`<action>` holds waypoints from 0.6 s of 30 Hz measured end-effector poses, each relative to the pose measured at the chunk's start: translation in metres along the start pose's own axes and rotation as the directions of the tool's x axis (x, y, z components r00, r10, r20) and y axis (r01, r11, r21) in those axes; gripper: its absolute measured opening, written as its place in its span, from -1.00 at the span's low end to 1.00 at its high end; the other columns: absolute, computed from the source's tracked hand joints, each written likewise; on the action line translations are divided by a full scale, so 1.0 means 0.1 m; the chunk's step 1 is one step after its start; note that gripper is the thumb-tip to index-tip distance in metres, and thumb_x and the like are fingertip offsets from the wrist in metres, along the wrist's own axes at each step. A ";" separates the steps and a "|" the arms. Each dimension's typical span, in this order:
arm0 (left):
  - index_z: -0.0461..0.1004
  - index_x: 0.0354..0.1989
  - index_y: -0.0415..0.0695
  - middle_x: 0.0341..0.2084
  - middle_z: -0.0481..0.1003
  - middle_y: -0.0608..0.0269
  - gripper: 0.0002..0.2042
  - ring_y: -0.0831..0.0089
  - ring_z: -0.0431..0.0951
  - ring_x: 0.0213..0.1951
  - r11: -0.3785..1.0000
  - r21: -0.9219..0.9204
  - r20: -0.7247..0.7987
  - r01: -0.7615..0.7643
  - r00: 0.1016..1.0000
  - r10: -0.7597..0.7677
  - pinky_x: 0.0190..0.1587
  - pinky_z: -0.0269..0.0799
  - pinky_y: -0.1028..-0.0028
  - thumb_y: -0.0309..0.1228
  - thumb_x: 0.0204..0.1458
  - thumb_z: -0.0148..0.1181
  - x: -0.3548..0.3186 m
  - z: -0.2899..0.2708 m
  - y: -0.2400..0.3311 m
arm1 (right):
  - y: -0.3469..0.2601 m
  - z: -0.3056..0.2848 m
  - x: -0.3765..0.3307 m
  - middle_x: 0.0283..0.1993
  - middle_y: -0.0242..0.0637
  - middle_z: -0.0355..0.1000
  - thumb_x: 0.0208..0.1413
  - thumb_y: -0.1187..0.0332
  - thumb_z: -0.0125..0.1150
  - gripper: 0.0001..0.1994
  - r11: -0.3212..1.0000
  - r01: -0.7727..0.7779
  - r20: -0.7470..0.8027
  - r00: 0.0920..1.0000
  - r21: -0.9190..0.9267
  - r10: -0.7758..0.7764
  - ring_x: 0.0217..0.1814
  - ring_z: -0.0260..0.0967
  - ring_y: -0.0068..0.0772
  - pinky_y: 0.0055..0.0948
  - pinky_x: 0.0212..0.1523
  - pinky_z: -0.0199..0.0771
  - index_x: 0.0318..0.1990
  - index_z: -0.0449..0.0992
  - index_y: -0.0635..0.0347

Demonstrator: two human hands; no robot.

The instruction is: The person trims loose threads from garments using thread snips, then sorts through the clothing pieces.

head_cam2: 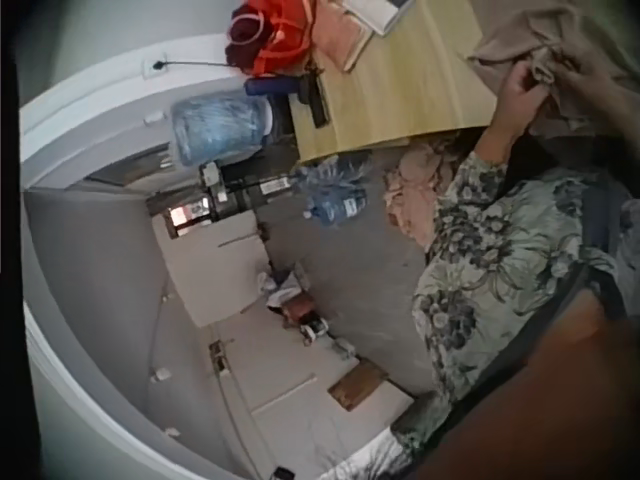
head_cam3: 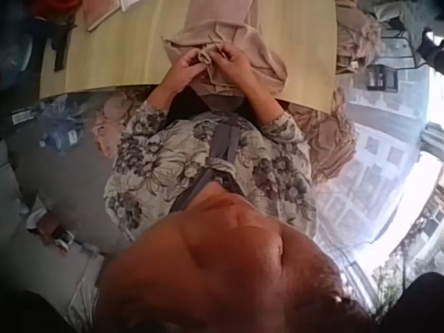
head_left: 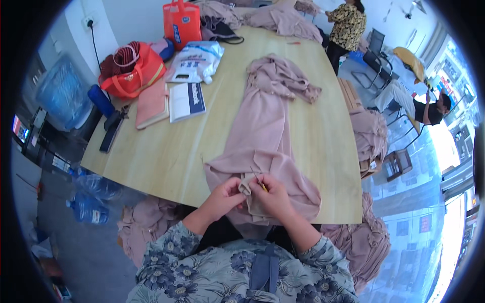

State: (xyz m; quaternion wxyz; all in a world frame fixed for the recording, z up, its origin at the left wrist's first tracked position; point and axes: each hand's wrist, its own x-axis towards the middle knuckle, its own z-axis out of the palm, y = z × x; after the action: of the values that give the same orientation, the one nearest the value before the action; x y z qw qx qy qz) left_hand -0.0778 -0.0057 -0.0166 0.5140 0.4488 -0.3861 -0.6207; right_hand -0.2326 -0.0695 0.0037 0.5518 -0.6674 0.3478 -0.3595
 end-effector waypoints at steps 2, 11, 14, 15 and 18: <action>0.35 -0.23 -0.12 -0.41 0.43 0.41 -0.87 0.69 0.41 -0.43 1.000 0.004 0.012 0.030 0.999 -0.030 -0.40 0.36 0.66 -0.52 0.04 0.06 0.00 0.00 -0.02 | 0.02 0.00 -0.02 -0.49 -0.49 0.33 0.03 0.41 0.15 -0.90 1.000 -0.021 0.022 1.000 0.001 0.021 -0.39 0.19 -0.72 -0.64 -0.36 0.26 -0.39 0.42 0.25; 0.40 -0.33 -0.14 -0.48 0.42 0.47 -0.95 0.74 0.37 -0.48 0.987 0.150 -0.005 -0.052 0.999 0.053 -0.41 0.32 0.68 -0.49 0.05 0.09 -0.01 -0.10 0.11 | 0.00 -0.15 -0.05 -0.54 -0.52 0.24 0.09 0.36 0.09 -0.88 0.999 0.001 0.035 0.999 -0.051 0.001 -0.46 0.11 -0.74 -0.66 -0.45 0.18 -0.38 0.38 0.22; 0.39 -0.35 -0.17 -0.51 0.41 0.48 -0.95 0.74 0.34 -0.50 0.922 0.321 -0.130 -0.215 0.955 0.267 -0.44 0.29 0.68 -0.50 0.03 0.11 -0.02 -0.18 0.10 | -0.02 -0.17 -0.06 -0.54 -0.52 0.25 0.09 0.36 0.09 -0.88 0.999 -0.021 0.068 0.997 -0.029 0.023 -0.46 0.11 -0.74 -0.66 -0.45 0.17 -0.38 0.38 0.22; 0.39 -0.35 -0.17 -0.51 0.41 0.48 -0.95 0.74 0.34 -0.50 0.921 0.325 -0.129 -0.215 0.954 0.269 -0.44 0.29 0.68 -0.50 0.03 0.11 -0.02 -0.20 0.10 | -0.02 -0.16 -0.07 -0.54 -0.52 0.25 0.09 0.36 0.09 -0.88 1.000 -0.018 0.067 0.998 -0.026 0.020 -0.46 0.11 -0.74 -0.66 -0.45 0.17 -0.38 0.38 0.22; 0.38 -0.37 -0.19 -0.55 0.40 0.44 -0.92 0.70 0.34 -0.51 0.809 0.545 -0.237 -0.223 0.884 0.403 -0.46 0.28 0.65 -0.50 -0.01 0.15 -0.03 -0.20 0.12 | -0.02 -0.14 -0.07 -0.55 -0.53 0.24 0.09 0.36 0.08 -0.88 0.998 0.003 0.088 0.996 -0.059 0.002 -0.48 0.12 -0.74 -0.66 -0.47 0.18 -0.37 0.38 0.21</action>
State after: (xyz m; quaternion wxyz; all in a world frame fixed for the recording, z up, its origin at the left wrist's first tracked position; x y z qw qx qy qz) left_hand -0.0550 -0.0051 -0.0112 0.5346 0.5963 -0.5086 -0.3161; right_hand -0.2481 -0.0695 0.0066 0.5465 -0.6985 0.3336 -0.3195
